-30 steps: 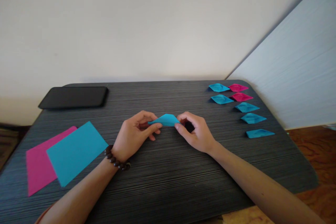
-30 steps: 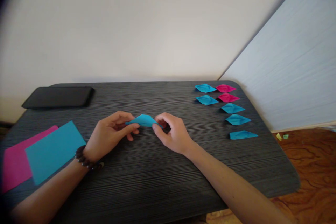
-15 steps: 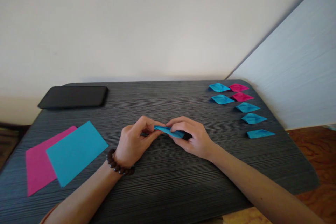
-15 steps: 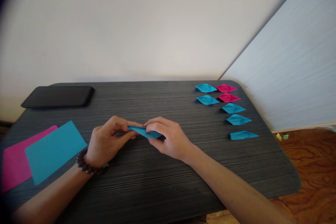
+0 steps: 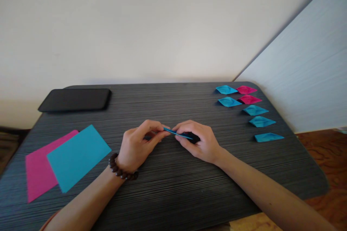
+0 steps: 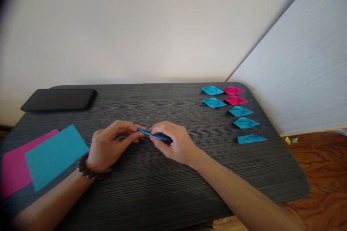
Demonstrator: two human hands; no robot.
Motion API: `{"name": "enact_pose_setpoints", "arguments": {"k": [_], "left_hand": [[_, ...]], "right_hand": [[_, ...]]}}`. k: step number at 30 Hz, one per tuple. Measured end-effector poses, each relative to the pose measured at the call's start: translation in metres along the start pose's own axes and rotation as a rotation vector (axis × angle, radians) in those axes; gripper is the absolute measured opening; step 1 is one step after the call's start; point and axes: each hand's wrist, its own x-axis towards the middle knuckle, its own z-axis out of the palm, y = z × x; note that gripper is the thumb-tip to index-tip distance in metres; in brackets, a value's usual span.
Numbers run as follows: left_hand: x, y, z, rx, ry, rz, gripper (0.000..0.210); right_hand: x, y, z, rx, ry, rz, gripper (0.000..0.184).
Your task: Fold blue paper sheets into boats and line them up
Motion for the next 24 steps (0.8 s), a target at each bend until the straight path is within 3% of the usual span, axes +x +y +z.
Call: {"name": "enact_pose_setpoints", "arguments": {"k": [11, 24], "left_hand": [[0.002, 0.001, -0.003, 0.146, -0.004, 0.139, 0.011], [0.008, -0.005, -0.011, 0.301, -0.145, 0.362, 0.007]], "right_hand": [[0.0, 0.0, -0.002, 0.02, 0.026, -0.001, 0.011], [0.0, 0.003, -0.002, -0.126, 0.009, -0.105, 0.015]]}}
